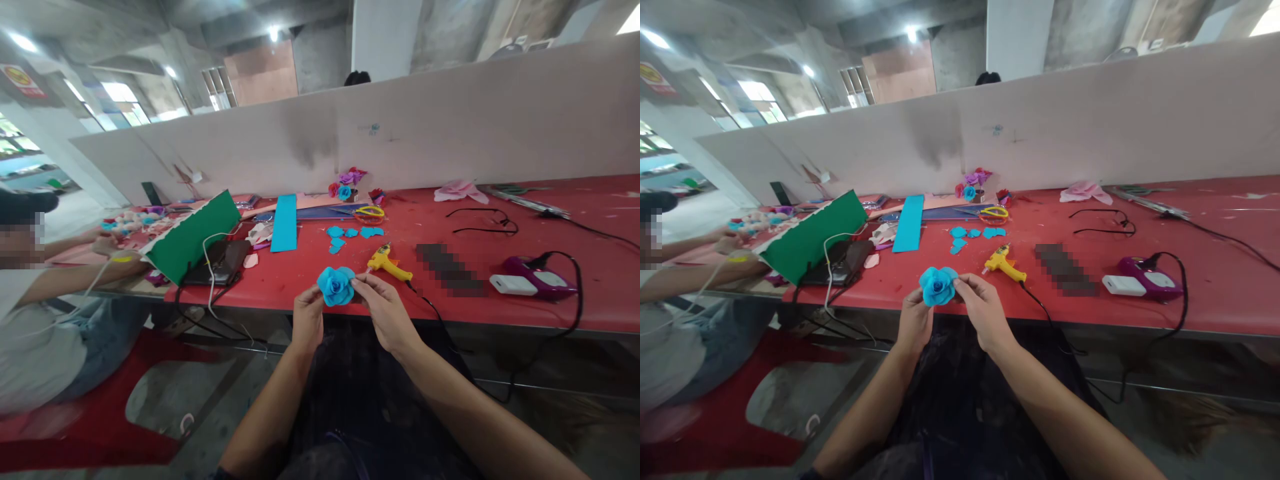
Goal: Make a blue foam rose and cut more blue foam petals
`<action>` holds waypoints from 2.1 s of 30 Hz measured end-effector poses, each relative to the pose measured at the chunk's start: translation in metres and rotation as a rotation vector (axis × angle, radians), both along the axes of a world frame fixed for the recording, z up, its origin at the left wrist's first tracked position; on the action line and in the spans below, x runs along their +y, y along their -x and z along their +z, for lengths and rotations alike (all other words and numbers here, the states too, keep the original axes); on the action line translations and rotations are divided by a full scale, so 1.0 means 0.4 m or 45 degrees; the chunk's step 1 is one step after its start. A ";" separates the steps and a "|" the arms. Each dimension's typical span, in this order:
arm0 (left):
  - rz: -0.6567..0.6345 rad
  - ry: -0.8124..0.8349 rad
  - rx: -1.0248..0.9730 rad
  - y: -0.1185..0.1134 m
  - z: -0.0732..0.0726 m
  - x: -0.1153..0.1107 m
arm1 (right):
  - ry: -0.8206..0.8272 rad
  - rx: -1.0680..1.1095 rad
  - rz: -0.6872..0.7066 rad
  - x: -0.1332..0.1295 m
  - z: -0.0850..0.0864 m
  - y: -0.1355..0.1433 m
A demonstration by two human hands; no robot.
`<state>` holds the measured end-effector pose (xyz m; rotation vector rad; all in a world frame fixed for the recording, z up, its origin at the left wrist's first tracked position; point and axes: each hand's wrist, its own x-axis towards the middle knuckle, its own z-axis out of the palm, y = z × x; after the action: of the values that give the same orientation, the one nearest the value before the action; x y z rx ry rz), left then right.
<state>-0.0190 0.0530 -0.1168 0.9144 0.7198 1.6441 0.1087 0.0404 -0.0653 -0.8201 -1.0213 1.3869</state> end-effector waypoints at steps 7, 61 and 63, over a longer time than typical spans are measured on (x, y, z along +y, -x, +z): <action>-0.026 0.166 -0.260 -0.011 -0.003 0.000 | 0.060 -0.044 -0.012 -0.007 -0.016 -0.004; 0.399 -0.086 0.847 0.013 0.204 -0.103 | -0.220 -0.240 -0.246 -0.012 -0.082 -0.022; 0.411 -0.134 0.973 0.016 0.215 -0.112 | -0.225 -0.262 -0.259 -0.011 -0.091 -0.024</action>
<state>-0.0253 0.0081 -0.0308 1.5989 1.3605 1.6005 0.1184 0.0359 -0.1016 -0.9205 -1.1663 1.0401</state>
